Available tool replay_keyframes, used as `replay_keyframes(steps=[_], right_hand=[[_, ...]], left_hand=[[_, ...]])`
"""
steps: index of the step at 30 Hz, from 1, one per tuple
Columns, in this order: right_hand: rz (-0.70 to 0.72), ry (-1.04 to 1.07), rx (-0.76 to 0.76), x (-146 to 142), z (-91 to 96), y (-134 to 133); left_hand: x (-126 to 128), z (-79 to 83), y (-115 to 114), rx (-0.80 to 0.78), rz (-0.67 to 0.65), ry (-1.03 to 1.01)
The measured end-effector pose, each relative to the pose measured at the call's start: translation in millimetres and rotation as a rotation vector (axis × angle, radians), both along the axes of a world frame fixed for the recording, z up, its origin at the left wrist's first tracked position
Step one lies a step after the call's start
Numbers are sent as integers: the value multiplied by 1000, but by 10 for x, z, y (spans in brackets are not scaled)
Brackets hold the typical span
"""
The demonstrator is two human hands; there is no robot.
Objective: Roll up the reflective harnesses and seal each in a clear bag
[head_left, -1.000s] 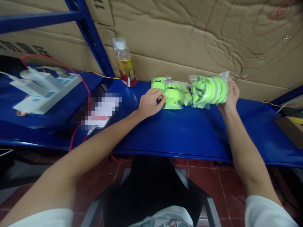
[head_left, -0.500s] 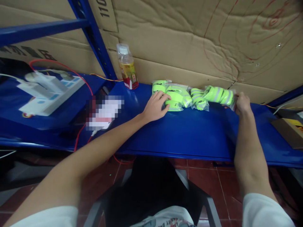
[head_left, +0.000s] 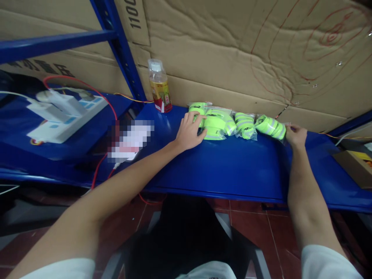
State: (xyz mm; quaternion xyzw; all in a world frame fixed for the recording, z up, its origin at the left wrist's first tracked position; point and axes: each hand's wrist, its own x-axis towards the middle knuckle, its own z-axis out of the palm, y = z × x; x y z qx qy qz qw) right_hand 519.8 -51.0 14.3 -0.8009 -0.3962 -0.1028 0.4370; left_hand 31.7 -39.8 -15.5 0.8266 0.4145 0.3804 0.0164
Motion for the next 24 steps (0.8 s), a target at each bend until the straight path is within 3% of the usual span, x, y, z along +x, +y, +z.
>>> replay_keyframes(steps=[5,8,10,13,19,21,24], right_hand=[[-154,70,-136,4,111,-125],[-234,35,-106,-43,220,-141],[-206,-69,-20,-162,291,-133],[96,-374,152,-602,346,-135],[905,-670,-29,-1946,228,-309],[1013,-652,-66,-2185,183,-384],[1058,-580,-67,-2262,147,-448]], left_hand=[[-17,-30,12,-81,27,30],[0,-58,-13,-82,-7,70],[21,-75,-33,-64,-26,102],[46,-84,-46,-28,-59,176],[53,-43,-7,63,-94,242],[61,-26,-3,82,-103,178],[73,1,-16,76,-109,-54]])
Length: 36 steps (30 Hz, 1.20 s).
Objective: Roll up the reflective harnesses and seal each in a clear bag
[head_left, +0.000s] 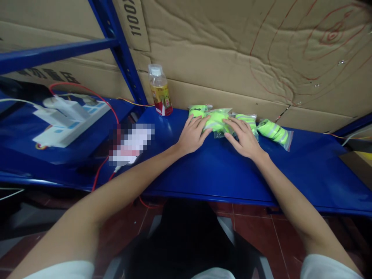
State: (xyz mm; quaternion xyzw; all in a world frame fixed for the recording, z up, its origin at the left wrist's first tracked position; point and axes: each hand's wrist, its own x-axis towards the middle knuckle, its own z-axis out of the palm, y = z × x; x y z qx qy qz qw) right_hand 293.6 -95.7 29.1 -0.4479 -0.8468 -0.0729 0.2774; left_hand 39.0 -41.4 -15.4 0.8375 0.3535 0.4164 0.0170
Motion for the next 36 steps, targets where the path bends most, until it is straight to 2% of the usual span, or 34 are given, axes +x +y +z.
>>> replay_keyframes(steps=[3,6,9,11,13,16,18,20,23,25,27,31,36], right_hand=[[-14,133,18,68,-26,10],[4,432,-38,93,-78,63],[23,802,-260,51,-139,108],[-7,937,-359,21,-167,129],[-75,1018,-311,13,-183,154],[-214,1117,-133,43,-190,204],[-278,1116,-38,64,-191,220],[-264,1064,7,51,-192,194],[-112,893,-117,-54,-190,73],[-6,697,-184,-161,-183,-29],[61,533,-190,-263,-175,-110],[107,465,-193,-364,-188,-155],[96,478,-227,-313,-257,-90]], left_hand=[[-1,42,-26,-122,9,-388],[-1,84,-36,-338,-114,-692],[12,74,-3,-497,-278,-694],[16,35,34,-484,-267,-597],[9,1,64,-390,-158,-522],[-19,27,51,-269,6,-519],[-35,97,-7,-222,20,-537],[-42,175,-90,-166,-36,-498],[-26,229,-209,-96,-199,-288],[1,207,-257,-70,-293,-114],[35,156,-274,-77,-328,-24],[79,73,-241,-140,-298,-116],[61,81,-156,-86,-117,-237]])
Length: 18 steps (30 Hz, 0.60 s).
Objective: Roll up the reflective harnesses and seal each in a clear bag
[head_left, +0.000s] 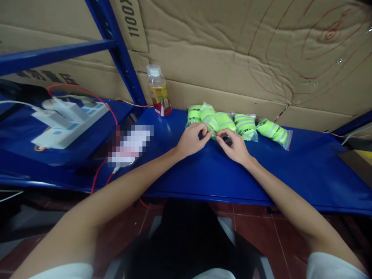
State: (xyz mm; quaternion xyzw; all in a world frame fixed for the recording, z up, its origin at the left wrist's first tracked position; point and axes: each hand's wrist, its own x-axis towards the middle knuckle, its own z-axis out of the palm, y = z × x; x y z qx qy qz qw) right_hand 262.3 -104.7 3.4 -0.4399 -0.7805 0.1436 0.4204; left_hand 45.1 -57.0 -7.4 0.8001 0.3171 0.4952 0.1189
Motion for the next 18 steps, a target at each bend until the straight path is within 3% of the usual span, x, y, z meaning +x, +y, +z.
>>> replay_keyframes(steps=[10,18], right_hand=[[44,22,-39,43,-52,46],[90,254,-224,28,-184,117]], left_hand=[[-6,-15,9,2,-19,18],[11,20,-43,41,-66,58]])
